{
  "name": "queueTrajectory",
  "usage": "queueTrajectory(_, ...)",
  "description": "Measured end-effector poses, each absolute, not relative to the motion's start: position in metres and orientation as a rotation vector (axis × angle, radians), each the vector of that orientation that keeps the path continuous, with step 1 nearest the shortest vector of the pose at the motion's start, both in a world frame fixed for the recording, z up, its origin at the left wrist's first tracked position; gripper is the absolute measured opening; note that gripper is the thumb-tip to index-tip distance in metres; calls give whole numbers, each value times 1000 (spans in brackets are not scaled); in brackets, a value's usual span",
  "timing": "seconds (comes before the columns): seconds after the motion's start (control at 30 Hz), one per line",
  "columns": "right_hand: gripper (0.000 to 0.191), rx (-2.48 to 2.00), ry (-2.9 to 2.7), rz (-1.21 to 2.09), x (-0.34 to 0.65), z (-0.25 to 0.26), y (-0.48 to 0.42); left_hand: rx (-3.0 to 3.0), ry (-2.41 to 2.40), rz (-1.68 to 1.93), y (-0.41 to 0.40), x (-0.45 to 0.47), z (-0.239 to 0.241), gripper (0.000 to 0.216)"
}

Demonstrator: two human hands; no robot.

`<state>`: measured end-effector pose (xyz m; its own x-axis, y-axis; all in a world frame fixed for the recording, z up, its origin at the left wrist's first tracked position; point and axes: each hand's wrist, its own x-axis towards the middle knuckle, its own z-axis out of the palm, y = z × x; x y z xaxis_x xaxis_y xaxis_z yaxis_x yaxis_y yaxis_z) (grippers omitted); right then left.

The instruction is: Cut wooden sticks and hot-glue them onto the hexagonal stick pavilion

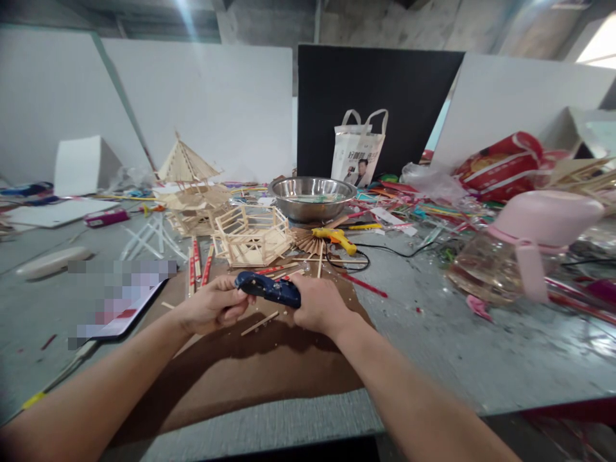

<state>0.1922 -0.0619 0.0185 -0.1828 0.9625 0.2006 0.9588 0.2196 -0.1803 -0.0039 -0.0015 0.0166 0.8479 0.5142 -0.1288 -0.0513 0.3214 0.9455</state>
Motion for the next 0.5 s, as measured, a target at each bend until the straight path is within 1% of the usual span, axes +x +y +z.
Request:
queueTrajectory(0.1,22,-1866,-2207,-14,190,19,-63,1198,458,410,-2,-3,17,21)
queueTrajectory(0.2,21,-1919,-2177,-36,188,20,-64,1213,483,445,-2,-1,17,21)
queueTrajectory(0.37,23,-2053,-2110,-56,187,17,-61,1349,587,505,-2,3,12,25)
queueTrajectory(0.5,32,-2152,-1941,-84,194,13,-52,1439,658,582,-1,5,10,27)
